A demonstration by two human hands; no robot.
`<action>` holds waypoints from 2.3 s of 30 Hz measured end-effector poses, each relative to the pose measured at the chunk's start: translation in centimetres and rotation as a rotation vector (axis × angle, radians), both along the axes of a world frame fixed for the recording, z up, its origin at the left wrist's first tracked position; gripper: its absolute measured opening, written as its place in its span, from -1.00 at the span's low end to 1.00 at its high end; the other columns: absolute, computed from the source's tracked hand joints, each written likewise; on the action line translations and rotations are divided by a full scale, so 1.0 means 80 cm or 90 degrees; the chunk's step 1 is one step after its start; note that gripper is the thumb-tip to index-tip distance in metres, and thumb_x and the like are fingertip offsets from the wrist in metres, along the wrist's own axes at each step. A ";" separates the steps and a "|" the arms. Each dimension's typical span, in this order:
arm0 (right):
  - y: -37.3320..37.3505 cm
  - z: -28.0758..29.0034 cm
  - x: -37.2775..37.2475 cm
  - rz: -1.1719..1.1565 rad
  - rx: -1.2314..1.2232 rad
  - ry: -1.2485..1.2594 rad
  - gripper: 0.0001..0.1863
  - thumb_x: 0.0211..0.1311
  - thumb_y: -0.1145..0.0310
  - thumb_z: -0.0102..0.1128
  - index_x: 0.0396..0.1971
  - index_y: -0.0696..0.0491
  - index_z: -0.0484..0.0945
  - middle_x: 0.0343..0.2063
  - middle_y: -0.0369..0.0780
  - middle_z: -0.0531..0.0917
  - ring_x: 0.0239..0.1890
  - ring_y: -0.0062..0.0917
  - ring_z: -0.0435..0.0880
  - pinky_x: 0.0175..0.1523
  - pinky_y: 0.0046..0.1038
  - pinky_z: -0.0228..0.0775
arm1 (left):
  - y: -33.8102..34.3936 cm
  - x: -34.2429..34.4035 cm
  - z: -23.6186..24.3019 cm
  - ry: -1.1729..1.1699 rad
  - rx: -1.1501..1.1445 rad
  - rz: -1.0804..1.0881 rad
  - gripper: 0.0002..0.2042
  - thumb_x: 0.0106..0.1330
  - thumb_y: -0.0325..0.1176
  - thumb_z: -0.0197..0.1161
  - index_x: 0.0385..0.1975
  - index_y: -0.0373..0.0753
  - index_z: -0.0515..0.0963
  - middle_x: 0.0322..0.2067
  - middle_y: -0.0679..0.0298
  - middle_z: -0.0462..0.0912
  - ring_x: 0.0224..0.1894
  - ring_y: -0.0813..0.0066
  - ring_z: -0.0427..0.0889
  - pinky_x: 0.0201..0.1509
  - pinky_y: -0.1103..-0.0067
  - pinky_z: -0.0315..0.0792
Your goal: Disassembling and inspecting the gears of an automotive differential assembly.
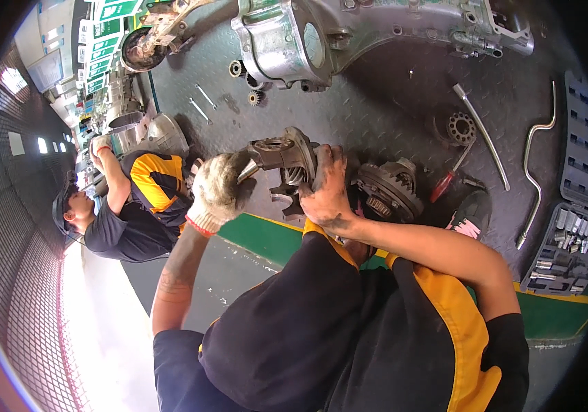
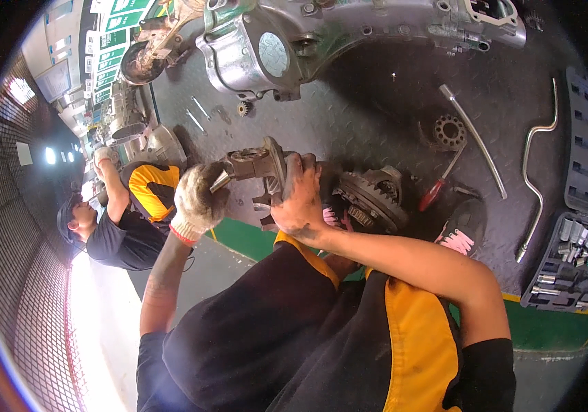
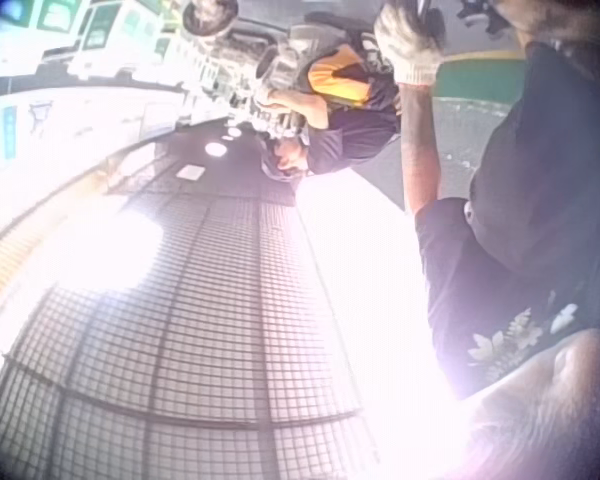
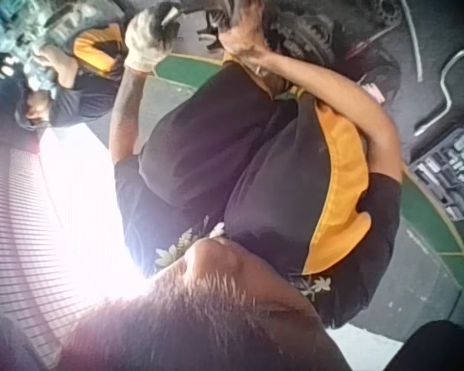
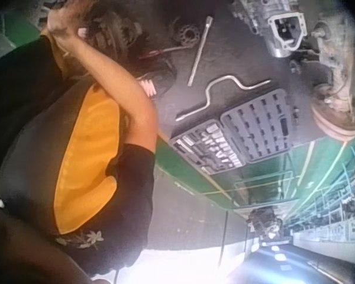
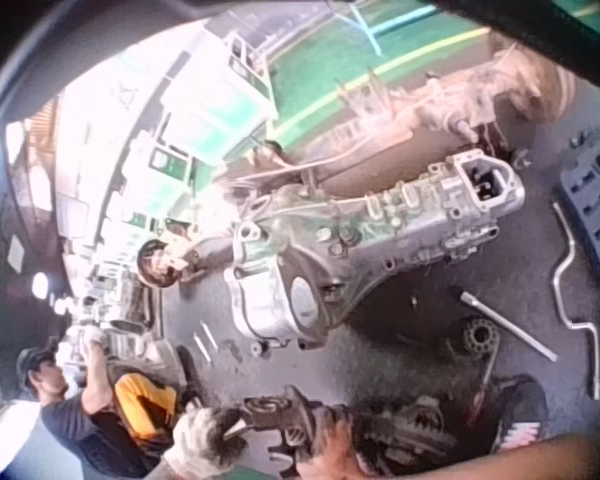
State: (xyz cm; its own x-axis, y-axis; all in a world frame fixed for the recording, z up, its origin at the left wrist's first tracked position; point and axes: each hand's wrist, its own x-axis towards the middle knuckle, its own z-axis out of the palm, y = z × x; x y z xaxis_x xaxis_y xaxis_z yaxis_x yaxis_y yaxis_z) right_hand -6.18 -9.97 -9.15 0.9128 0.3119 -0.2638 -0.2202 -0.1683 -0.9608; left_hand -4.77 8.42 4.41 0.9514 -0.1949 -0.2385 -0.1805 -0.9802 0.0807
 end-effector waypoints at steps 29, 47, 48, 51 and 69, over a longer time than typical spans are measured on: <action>-0.002 -0.010 -0.007 -0.042 -0.045 -0.104 -0.44 0.09 0.37 0.25 0.05 0.26 0.26 -0.03 0.19 0.32 0.01 0.11 0.38 0.17 0.06 0.22 | -0.004 0.039 0.002 0.042 0.032 -0.120 -0.77 0.06 -0.32 0.34 -0.29 -0.21 0.62 -0.44 0.14 0.62 -0.40 0.07 0.64 -0.32 0.31 0.51; -0.007 0.008 0.005 0.079 0.036 0.035 -0.28 -0.15 0.48 0.32 0.08 0.29 0.20 0.04 0.22 0.28 0.12 0.17 0.30 0.25 0.05 0.16 | -0.004 -0.012 -0.010 0.254 -0.004 0.290 -0.67 0.44 -0.16 0.12 -0.02 -0.31 0.46 -0.34 0.07 0.69 -0.32 0.11 0.69 -0.23 0.38 0.53; -0.011 -0.005 0.003 0.017 -0.007 0.000 -0.30 -0.16 0.49 0.32 0.06 0.28 0.21 0.02 0.21 0.29 0.10 0.16 0.31 0.24 0.05 0.17 | -0.045 0.015 -0.015 0.192 -0.008 0.341 -0.68 0.41 -0.22 0.14 0.01 -0.30 0.46 -0.30 0.04 0.69 -0.29 0.09 0.71 -0.20 0.36 0.54; -0.008 -0.006 0.005 -0.019 -0.016 -0.034 -0.30 -0.16 0.50 0.31 0.05 0.28 0.21 0.01 0.21 0.29 0.09 0.16 0.32 0.23 0.05 0.17 | -0.063 0.016 -0.002 0.052 0.028 0.362 -0.73 0.29 -0.35 0.22 -0.04 -0.27 0.54 -0.27 0.02 0.69 -0.25 0.05 0.72 -0.17 0.33 0.56; -0.011 0.004 0.010 0.027 0.016 0.017 -0.36 -0.16 0.52 0.31 -0.01 0.22 0.23 -0.06 0.17 0.31 0.04 0.12 0.33 0.16 0.02 0.19 | -0.019 0.032 -0.009 0.223 -0.478 1.102 -0.80 0.43 -0.23 0.17 -0.18 -0.24 0.55 -0.39 0.26 0.59 -0.43 0.38 0.54 -0.31 0.47 0.48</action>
